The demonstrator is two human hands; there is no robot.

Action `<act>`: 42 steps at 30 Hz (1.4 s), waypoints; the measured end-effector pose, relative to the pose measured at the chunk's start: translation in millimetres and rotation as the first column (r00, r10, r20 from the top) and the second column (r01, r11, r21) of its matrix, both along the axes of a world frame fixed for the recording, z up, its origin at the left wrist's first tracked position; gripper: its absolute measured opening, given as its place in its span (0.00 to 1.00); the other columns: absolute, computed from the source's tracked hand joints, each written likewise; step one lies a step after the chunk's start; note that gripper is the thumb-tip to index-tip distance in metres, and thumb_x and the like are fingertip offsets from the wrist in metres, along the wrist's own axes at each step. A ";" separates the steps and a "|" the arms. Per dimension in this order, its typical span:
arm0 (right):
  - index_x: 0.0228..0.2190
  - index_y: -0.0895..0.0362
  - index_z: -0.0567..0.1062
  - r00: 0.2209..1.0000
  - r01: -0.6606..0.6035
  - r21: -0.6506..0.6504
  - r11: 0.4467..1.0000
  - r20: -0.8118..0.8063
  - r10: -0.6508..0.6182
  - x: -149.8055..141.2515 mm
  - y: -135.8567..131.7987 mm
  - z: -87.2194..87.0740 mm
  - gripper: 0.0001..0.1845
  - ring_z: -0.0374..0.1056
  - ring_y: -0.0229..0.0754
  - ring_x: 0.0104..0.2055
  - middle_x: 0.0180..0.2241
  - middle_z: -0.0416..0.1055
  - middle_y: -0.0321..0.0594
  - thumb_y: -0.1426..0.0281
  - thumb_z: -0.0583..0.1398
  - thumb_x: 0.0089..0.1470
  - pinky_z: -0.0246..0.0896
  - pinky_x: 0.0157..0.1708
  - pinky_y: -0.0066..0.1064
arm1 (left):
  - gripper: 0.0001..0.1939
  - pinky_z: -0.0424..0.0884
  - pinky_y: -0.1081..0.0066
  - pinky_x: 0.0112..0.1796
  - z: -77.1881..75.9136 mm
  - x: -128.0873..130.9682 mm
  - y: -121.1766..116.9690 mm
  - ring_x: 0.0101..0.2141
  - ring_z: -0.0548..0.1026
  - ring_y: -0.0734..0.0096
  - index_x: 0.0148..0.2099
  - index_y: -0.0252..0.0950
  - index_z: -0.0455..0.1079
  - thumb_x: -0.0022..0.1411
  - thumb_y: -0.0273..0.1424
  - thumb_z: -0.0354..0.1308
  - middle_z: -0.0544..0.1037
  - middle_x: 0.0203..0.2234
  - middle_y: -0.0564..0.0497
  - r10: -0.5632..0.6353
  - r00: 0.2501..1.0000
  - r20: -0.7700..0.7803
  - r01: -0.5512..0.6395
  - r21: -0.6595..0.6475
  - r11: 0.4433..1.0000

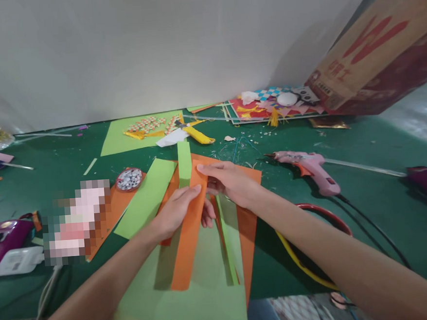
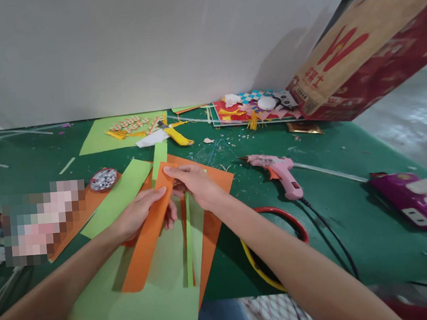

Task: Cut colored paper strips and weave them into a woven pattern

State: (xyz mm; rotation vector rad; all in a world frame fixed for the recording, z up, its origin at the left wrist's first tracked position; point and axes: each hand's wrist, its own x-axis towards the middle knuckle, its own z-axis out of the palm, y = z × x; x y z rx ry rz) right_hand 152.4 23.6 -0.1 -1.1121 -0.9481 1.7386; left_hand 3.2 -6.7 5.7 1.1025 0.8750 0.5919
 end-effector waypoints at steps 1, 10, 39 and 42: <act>0.16 0.57 0.69 1.000 -0.008 0.002 1.000 -0.004 0.008 0.8 0.5 -0.5 0.20 0.54 0.30 0.20 0.17 0.61 0.30 0.57 0.70 0.35 0.50 0.23 0.29 | 0.24 0.68 0.74 0.24 0.1 0.0 0.1 0.19 0.73 0.73 0.23 0.30 0.70 0.65 0.40 0.48 0.75 0.19 0.47 0.000 1.000 0.006 0.000 -0.002 1.000; 0.17 0.59 0.72 0.998 -0.031 0.038 0.999 -0.049 0.033 3.7 2.3 -3.8 0.19 0.56 0.30 0.19 0.18 0.65 0.31 0.57 0.70 0.35 0.49 0.20 0.28 | 0.20 0.68 0.74 0.23 -0.3 -0.6 -0.1 0.19 0.73 0.72 0.27 0.30 0.71 0.64 0.40 0.50 0.76 0.19 0.47 0.004 0.999 0.038 -0.003 -0.034 0.999; 0.17 0.58 0.73 0.997 0.023 0.061 0.998 -0.075 -0.018 2.9 0.1 -0.5 0.16 0.54 0.30 0.19 0.20 0.64 0.32 0.60 0.71 0.34 0.44 0.16 0.28 | 0.19 0.68 0.73 0.23 -0.8 0.9 -0.5 0.19 0.73 0.71 0.37 0.29 0.72 0.63 0.42 0.53 0.76 0.20 0.49 0.009 1.000 0.007 -0.008 -0.058 0.998; 0.18 0.58 0.75 0.999 0.008 0.069 0.998 -0.045 -0.005 1.3 -0.7 -0.6 0.16 0.53 0.30 0.19 0.19 0.65 0.32 0.60 0.70 0.34 0.44 0.18 0.29 | 0.21 0.67 0.73 0.23 0.2 1.4 -0.7 0.19 0.73 0.72 0.32 0.29 0.71 0.62 0.44 0.53 0.76 0.19 0.48 0.041 0.999 -0.021 -0.041 -0.025 0.999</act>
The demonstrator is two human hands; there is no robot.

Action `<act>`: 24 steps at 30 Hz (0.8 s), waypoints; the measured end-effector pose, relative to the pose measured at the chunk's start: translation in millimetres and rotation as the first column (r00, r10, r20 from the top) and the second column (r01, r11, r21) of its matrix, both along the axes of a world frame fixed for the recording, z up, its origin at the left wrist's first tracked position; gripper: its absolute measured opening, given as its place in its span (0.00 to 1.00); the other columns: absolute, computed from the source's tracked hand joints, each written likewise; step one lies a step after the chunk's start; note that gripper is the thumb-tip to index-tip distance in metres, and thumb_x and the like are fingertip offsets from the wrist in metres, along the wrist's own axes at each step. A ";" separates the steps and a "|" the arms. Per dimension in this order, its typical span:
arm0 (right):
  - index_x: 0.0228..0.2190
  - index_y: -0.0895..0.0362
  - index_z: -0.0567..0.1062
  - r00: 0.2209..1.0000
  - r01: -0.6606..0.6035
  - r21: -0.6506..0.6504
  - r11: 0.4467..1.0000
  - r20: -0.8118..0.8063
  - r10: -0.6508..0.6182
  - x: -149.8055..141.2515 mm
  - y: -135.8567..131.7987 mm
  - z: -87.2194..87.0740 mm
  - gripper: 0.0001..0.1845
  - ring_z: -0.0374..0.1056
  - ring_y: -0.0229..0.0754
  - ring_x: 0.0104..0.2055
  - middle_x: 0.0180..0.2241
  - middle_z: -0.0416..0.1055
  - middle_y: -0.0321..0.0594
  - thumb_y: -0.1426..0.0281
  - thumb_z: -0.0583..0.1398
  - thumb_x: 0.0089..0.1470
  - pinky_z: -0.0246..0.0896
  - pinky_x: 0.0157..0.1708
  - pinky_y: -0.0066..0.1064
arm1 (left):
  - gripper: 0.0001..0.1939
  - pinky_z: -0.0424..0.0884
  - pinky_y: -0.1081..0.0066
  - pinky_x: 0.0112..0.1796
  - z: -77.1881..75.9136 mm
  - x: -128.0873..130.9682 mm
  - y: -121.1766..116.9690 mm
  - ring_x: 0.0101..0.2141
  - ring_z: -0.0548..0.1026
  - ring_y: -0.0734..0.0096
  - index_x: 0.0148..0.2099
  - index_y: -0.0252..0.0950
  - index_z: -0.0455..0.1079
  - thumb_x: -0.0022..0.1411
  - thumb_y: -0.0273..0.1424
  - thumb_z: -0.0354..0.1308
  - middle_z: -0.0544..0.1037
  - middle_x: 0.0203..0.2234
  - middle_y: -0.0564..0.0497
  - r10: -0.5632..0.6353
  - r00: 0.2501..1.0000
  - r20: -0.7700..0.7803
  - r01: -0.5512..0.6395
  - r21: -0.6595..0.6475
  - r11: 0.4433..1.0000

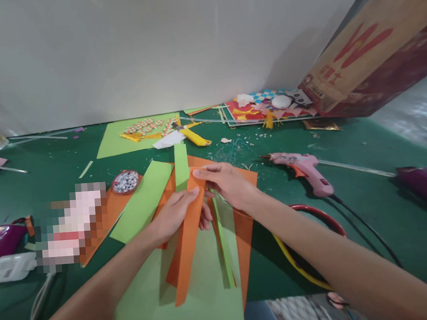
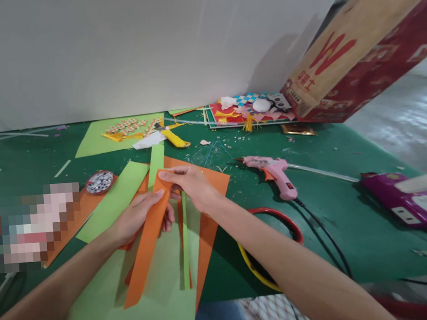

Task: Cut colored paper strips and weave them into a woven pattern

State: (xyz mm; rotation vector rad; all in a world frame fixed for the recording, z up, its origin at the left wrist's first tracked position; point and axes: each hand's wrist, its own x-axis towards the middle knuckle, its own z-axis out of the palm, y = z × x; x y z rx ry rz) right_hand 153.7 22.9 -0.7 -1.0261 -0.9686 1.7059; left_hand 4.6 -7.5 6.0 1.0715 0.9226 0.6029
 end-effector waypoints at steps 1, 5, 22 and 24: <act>0.19 0.58 0.75 1.000 -0.010 0.002 1.000 0.008 0.010 -0.4 -0.3 0.1 0.16 0.54 0.30 0.19 0.19 0.65 0.32 0.60 0.70 0.35 0.45 0.19 0.29 | 0.21 0.67 0.73 0.23 0.4 0.1 -0.2 0.19 0.73 0.72 0.33 0.29 0.71 0.62 0.45 0.53 0.76 0.19 0.48 0.006 1.000 -0.003 -0.006 0.007 1.000; 0.19 0.59 0.76 0.999 -0.025 0.013 1.000 0.027 0.025 -1.2 -1.5 1.4 0.17 0.56 0.32 0.21 0.19 0.66 0.34 0.58 0.70 0.34 0.45 0.20 0.29 | 0.23 0.68 0.72 0.24 1.2 0.1 -0.9 0.19 0.73 0.71 0.41 0.28 0.71 0.62 0.46 0.54 0.76 0.20 0.50 0.011 1.000 -0.006 -0.011 0.003 1.000; 0.19 0.59 0.75 0.999 -0.035 0.000 0.999 0.014 0.035 -0.5 -1.0 4.9 0.18 0.55 0.31 0.19 0.19 0.66 0.32 0.58 0.71 0.32 0.44 0.19 0.29 | 0.23 0.68 0.73 0.23 1.4 -0.5 -1.6 0.19 0.73 0.72 0.42 0.29 0.72 0.63 0.47 0.53 0.75 0.19 0.50 -0.003 1.000 0.010 0.003 0.018 1.000; 0.20 0.59 0.76 0.999 -0.043 0.009 0.999 0.012 0.043 -0.5 -0.8 4.1 0.18 0.55 0.31 0.19 0.19 0.66 0.33 0.58 0.70 0.33 0.44 0.19 0.29 | 0.23 0.68 0.73 0.23 0.6 -0.9 -1.7 0.19 0.73 0.72 0.42 0.29 0.72 0.62 0.47 0.53 0.75 0.19 0.50 -0.004 1.000 0.014 0.003 0.020 1.000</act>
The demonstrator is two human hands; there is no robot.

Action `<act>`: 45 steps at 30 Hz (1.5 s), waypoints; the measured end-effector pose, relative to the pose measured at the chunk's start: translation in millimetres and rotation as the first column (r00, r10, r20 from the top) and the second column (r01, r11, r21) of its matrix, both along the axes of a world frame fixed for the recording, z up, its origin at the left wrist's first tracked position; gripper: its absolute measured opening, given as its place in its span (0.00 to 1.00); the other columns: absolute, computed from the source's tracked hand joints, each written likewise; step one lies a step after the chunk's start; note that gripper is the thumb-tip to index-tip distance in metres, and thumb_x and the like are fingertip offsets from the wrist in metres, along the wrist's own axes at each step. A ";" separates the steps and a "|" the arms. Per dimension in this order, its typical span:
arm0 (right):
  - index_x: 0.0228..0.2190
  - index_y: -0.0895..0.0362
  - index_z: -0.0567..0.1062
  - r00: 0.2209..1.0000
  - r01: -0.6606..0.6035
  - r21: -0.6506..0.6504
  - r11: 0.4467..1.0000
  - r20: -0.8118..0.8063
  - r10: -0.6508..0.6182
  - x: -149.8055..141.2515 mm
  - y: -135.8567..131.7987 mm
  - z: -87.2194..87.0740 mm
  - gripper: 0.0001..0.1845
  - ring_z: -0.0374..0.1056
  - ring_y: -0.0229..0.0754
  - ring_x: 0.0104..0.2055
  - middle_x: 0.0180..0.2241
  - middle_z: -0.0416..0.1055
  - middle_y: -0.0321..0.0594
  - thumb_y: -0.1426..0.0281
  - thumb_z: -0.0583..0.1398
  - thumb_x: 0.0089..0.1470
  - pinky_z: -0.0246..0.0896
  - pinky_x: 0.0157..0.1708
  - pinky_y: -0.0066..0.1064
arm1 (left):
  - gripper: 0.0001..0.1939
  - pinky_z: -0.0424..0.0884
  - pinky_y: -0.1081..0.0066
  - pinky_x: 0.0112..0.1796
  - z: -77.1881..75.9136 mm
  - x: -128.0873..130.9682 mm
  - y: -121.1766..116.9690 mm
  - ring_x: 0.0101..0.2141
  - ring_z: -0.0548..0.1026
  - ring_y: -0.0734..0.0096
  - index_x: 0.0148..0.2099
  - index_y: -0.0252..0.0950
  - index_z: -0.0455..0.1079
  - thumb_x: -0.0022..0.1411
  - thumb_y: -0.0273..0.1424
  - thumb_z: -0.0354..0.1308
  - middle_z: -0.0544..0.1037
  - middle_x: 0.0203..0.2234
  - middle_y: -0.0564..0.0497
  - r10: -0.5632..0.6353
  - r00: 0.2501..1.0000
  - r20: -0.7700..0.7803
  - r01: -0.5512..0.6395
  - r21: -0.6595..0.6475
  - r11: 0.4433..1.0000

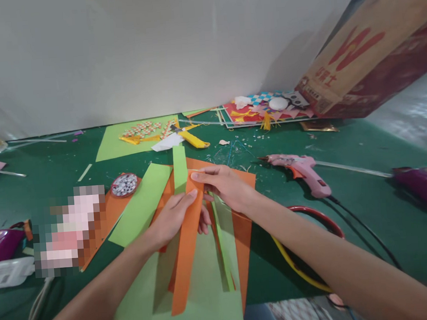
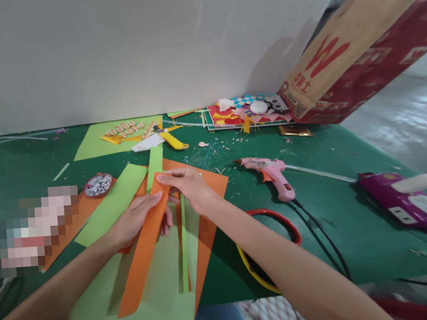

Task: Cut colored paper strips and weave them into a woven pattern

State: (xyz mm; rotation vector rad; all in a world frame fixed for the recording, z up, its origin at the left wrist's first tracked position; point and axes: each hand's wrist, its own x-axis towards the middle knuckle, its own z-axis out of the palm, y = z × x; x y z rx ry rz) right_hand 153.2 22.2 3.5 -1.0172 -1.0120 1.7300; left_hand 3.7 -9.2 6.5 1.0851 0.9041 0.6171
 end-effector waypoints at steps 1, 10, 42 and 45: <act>0.20 0.59 0.76 1.000 -0.002 0.003 1.000 0.000 0.002 0.1 0.2 -0.3 0.17 0.55 0.30 0.19 0.19 0.66 0.33 0.58 0.70 0.34 0.44 0.19 0.29 | 0.23 0.68 0.73 0.23 0.0 0.1 -0.1 0.19 0.73 0.72 0.41 0.29 0.71 0.62 0.47 0.53 0.75 0.19 0.50 0.000 1.000 0.003 0.000 0.000 1.000; 0.18 0.58 0.71 0.986 -0.126 0.004 0.992 0.107 0.125 7.1 2.4 -0.2 0.18 0.54 0.30 0.22 0.18 0.61 0.29 0.58 0.69 0.38 0.50 0.27 0.29 | 0.20 0.66 0.74 0.22 5.2 0.2 0.0 0.17 0.72 0.72 0.40 0.29 0.70 0.64 0.43 0.51 0.75 0.18 0.51 0.094 0.995 0.022 -0.094 0.016 0.995; 0.24 0.58 0.73 0.994 -0.104 -0.071 0.992 0.017 0.106 13.8 10.1 -0.7 0.18 0.62 0.32 0.23 0.21 0.67 0.32 0.57 0.69 0.39 0.52 0.24 0.28 | 0.19 0.68 0.77 0.22 0.5 -3.2 0.0 0.18 0.73 0.75 0.37 0.30 0.72 0.69 0.38 0.46 0.74 0.18 0.52 0.025 0.999 0.030 -0.026 0.031 0.999; 0.24 0.59 0.73 0.970 -0.241 0.011 0.970 0.031 0.241 11.6 6.0 -0.9 0.16 0.60 0.30 0.20 0.21 0.69 0.33 0.60 0.69 0.40 0.49 0.22 0.28 | 0.18 0.68 0.76 0.22 -1.1 -2.8 0.2 0.18 0.73 0.74 0.36 0.31 0.71 0.68 0.39 0.46 0.74 0.18 0.52 0.017 1.000 0.024 -0.018 0.037 0.999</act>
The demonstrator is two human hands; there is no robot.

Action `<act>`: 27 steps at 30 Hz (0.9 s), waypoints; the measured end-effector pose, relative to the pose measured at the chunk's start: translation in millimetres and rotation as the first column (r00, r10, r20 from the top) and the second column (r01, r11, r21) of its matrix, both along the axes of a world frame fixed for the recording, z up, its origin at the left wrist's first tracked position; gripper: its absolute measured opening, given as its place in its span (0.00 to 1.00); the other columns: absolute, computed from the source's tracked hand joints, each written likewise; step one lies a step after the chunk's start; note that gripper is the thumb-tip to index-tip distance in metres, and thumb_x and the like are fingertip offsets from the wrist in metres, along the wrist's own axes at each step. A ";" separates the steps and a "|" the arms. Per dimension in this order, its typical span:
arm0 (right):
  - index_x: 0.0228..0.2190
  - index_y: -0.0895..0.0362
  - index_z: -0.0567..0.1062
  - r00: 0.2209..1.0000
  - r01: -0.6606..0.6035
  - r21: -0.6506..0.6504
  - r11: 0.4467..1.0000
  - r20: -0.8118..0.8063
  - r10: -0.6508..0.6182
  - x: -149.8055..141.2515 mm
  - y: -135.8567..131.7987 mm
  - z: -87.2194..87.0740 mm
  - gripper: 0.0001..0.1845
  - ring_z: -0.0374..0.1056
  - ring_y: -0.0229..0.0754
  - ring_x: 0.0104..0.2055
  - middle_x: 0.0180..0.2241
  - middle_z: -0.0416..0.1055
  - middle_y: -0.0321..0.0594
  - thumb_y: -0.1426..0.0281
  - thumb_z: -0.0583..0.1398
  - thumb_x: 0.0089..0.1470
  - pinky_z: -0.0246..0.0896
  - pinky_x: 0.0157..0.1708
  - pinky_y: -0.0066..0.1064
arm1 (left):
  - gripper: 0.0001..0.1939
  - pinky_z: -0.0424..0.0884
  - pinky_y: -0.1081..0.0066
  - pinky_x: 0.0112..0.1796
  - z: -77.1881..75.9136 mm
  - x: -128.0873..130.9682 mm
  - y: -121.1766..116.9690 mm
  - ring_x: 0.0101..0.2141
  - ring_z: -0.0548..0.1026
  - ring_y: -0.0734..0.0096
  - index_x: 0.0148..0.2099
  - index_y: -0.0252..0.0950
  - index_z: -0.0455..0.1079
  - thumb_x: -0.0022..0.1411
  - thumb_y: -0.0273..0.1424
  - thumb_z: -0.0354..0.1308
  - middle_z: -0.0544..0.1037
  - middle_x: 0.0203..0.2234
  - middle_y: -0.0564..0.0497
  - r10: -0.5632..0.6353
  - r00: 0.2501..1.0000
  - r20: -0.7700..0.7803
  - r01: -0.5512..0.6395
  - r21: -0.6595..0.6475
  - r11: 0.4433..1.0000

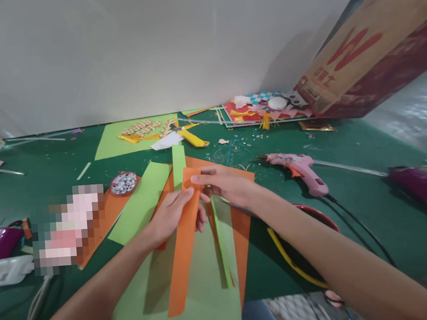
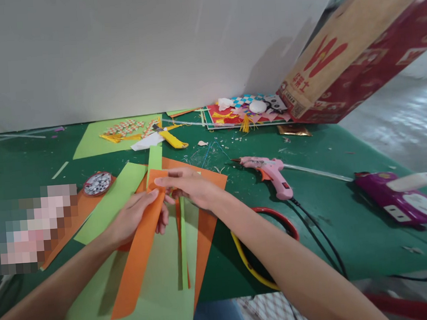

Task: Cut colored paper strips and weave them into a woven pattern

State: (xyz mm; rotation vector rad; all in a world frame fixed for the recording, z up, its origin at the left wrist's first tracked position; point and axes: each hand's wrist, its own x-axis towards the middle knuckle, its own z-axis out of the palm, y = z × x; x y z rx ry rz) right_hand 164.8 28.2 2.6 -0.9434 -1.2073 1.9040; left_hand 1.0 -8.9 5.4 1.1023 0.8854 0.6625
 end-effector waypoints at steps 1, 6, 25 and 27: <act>0.24 0.59 0.73 1.000 -0.016 0.016 1.000 -0.001 0.016 -0.4 -0.9 0.3 0.16 0.59 0.30 0.19 0.20 0.69 0.32 0.61 0.69 0.40 0.48 0.22 0.28 | 0.18 0.68 0.76 0.22 -0.2 0.4 -0.2 0.18 0.73 0.74 0.36 0.32 0.70 0.68 0.39 0.46 0.74 0.18 0.52 -0.003 1.000 -0.002 0.003 -0.001 1.000; 0.20 0.59 0.72 1.000 -0.010 0.036 0.999 0.021 0.010 -1.6 -2.1 1.9 0.14 0.56 0.29 0.15 0.15 0.65 0.30 0.63 0.69 0.40 0.46 0.21 0.28 | 0.17 0.68 0.75 0.23 2.7 3.3 -1.7 0.18 0.73 0.73 0.35 0.32 0.69 0.66 0.40 0.49 0.74 0.18 0.52 -0.026 0.999 -0.029 0.025 -0.016 1.000; 0.18 0.58 0.72 0.997 0.020 0.087 0.996 0.074 -0.027 -4.2 -3.4 2.0 0.14 0.56 0.30 0.15 0.13 0.63 0.30 0.62 0.68 0.40 0.48 0.21 0.29 | 0.18 0.68 0.74 0.23 2.4 2.8 -2.4 0.19 0.73 0.73 0.34 0.32 0.68 0.64 0.43 0.50 0.74 0.19 0.51 -0.027 0.998 -0.053 0.027 -0.005 1.000; 0.18 0.58 0.72 0.996 0.023 0.088 0.996 0.082 -0.031 -4.4 -3.6 2.4 0.14 0.56 0.30 0.15 0.13 0.64 0.30 0.62 0.68 0.40 0.48 0.21 0.29 | 0.19 0.67 0.73 0.23 3.3 3.0 -2.4 0.18 0.73 0.73 0.33 0.33 0.68 0.64 0.44 0.51 0.74 0.19 0.51 -0.026 0.998 -0.064 0.026 -0.002 1.000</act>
